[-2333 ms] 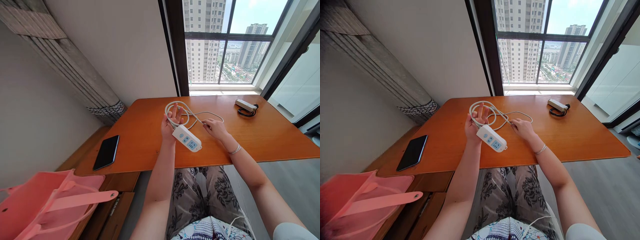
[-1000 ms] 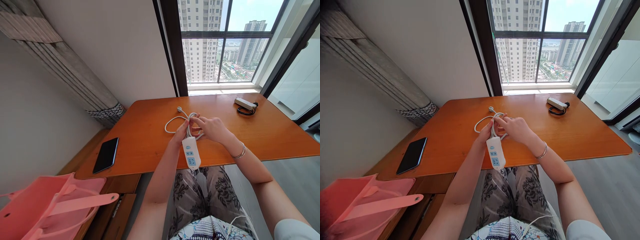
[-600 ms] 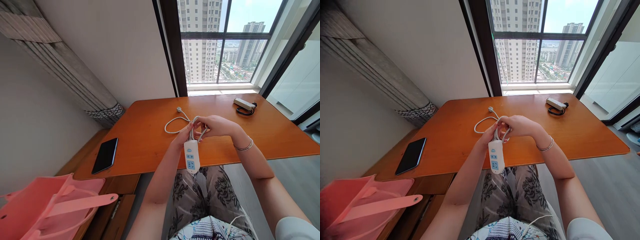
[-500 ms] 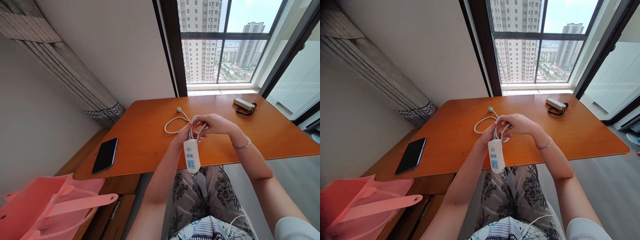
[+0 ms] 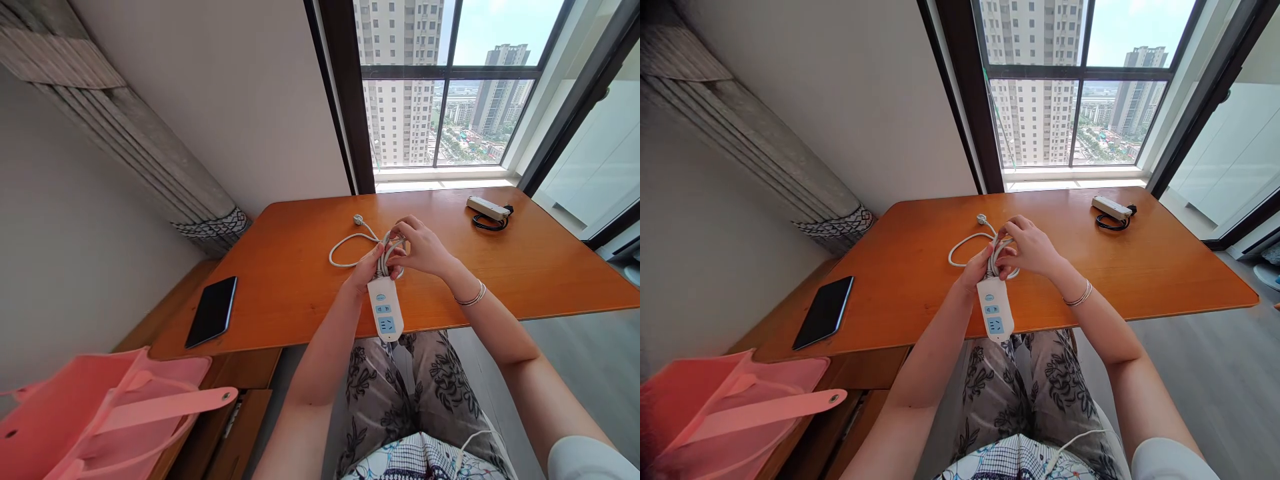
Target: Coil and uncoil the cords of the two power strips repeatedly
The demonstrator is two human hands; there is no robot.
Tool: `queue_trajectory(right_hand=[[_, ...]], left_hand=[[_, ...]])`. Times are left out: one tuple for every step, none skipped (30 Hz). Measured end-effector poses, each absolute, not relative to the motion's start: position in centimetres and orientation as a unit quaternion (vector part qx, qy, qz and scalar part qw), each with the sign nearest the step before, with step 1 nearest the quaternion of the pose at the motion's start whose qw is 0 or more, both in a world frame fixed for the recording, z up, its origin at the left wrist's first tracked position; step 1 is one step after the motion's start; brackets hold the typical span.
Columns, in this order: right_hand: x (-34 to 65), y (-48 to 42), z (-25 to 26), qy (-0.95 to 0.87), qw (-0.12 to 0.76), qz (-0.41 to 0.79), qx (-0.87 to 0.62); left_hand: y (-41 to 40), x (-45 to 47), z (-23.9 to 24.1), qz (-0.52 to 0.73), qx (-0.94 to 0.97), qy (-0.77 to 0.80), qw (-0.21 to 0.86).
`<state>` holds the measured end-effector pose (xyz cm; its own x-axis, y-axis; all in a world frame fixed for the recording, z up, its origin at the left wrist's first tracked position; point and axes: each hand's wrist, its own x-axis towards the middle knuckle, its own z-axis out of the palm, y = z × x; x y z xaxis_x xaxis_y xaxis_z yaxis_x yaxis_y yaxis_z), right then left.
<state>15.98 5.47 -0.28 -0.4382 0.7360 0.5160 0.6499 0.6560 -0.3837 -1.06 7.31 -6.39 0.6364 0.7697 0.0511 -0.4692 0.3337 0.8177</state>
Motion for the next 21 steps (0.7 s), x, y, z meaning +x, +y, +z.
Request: queue_trajectory(right_hand=[[16.1, 5.6, -0.3, -0.846, 0.334, 0.056, -0.412], [16.2, 5.7, -0.3, -0.850, 0.323, 0.051, -0.412], [16.3, 5.8, -0.2, -0.856, 0.307, 0.047, -0.414], [16.5, 5.9, -0.1, -0.862, 0.286, 0.045, -0.416], [16.6, 5.9, 0.1, -0.867, 0.264, 0.045, -0.420], [16.7, 5.9, 0.3, -0.871, 0.243, 0.045, -0.425], [16.7, 5.9, 0.4, -0.872, 0.223, 0.047, -0.432], [16.7, 5.9, 0.6, -0.872, 0.207, 0.052, -0.441], [16.7, 5.9, 0.7, -0.870, 0.191, 0.061, -0.450], [16.6, 5.9, 0.8, -0.868, 0.177, 0.073, -0.458], [16.6, 5.9, 0.9, -0.865, 0.167, 0.089, -0.465], [16.6, 6.0, 1.0, -0.862, 0.161, 0.106, -0.468], [16.7, 6.2, 1.0, -0.861, 0.160, 0.126, -0.467], [16.9, 6.4, 0.9, -0.861, 0.164, 0.153, -0.458], [17.3, 6.8, 0.7, -0.861, 0.173, 0.188, -0.441], [17.7, 7.1, 0.4, -0.859, 0.189, 0.229, -0.417], [18.2, 7.5, 0.1, -0.853, 0.212, 0.272, -0.393], [18.8, 7.9, -0.4, -0.841, 0.240, 0.314, -0.370], [19.3, 8.4, -1.0, -0.824, 0.272, 0.351, -0.353], [19.8, 8.7, -1.7, -0.802, 0.307, 0.380, -0.345], [20.2, 9.1, -2.4, -0.778, 0.341, 0.400, -0.344]], left_hand=[[7.2, -1.1, -6.3, 0.378, 0.441, 0.177, 0.795], [7.1, -1.1, -6.1, 0.366, 0.452, 0.181, 0.793], [7.0, -1.2, -6.0, 0.358, 0.461, 0.185, 0.791], [6.8, -1.2, -5.9, 0.351, 0.467, 0.188, 0.790], [6.7, -1.1, -5.9, 0.342, 0.473, 0.189, 0.790], [6.5, -1.1, -5.8, 0.333, 0.479, 0.188, 0.790], [6.4, -1.1, -5.9, 0.320, 0.486, 0.187, 0.791], [6.3, -1.1, -5.9, 0.305, 0.493, 0.187, 0.793], [6.2, -1.1, -6.0, 0.288, 0.500, 0.188, 0.795], [6.2, -1.1, -6.1, 0.270, 0.507, 0.188, 0.796], [6.2, -1.1, -6.2, 0.257, 0.514, 0.186, 0.797], [6.2, -1.1, -6.3, 0.249, 0.521, 0.183, 0.796], [6.1, -1.2, -6.4, 0.245, 0.527, 0.179, 0.794], [6.1, -1.3, -6.3, 0.246, 0.532, 0.175, 0.791], [6.1, -1.4, -6.3, 0.249, 0.535, 0.173, 0.788], [6.0, -1.4, -6.2, 0.253, 0.536, 0.172, 0.787], [5.9, -1.5, -6.0, 0.256, 0.534, 0.170, 0.788], [5.9, -1.6, -6.0, 0.257, 0.530, 0.164, 0.792], [5.8, -1.7, -5.9, 0.259, 0.523, 0.153, 0.798], [5.8, -1.8, -5.9, 0.262, 0.515, 0.139, 0.804], [5.8, -1.9, -6.0, 0.265, 0.506, 0.125, 0.811]])
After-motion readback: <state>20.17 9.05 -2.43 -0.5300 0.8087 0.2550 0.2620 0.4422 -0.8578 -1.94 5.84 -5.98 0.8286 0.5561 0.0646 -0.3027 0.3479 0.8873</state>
